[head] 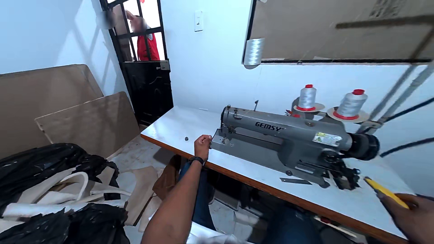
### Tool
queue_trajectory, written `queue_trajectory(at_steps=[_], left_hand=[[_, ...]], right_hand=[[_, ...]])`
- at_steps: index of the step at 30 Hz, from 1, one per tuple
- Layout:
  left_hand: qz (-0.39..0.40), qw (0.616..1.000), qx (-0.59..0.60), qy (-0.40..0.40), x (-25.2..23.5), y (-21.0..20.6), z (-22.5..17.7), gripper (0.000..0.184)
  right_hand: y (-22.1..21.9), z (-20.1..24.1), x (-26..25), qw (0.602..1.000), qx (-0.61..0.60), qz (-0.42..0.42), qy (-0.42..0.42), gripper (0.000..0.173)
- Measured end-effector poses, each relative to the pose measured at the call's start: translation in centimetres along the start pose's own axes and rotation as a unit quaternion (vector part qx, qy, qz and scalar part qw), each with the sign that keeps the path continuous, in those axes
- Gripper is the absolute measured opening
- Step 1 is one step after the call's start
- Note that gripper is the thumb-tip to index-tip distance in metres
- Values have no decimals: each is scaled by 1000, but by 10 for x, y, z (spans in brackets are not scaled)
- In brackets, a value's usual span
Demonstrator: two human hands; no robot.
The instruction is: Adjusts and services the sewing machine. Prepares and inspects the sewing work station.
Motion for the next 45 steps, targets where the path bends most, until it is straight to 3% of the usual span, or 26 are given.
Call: queue_trajectory(at_steps=[5,16,29,45], left_hand=[[6,1000,5,-5,0,-7,-1,26],[-11,1000,1,-27,-1,-8,-6,20],[-13,998,-11,-67,-7,-5,-5,17],[-12,998,14,-63,-7,-5,-3,15]], right_hand=[[19,16,11,998,21,-55,7,37],[27,22,15,995,14,-93,-23,32],[21,9,8,994,15,-106,-29,31],[19,7,6,993,29,-105,-37,31]])
Point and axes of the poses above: each hand's wrist, its own x-axis away from the middle knuckle, its own y-axis out of the back of the hand, z = x × y, the point moved 10 cm from there along -x, towards the middle knuckle, and after that the axes turned 1 degree about y, right-handed, at the moved point
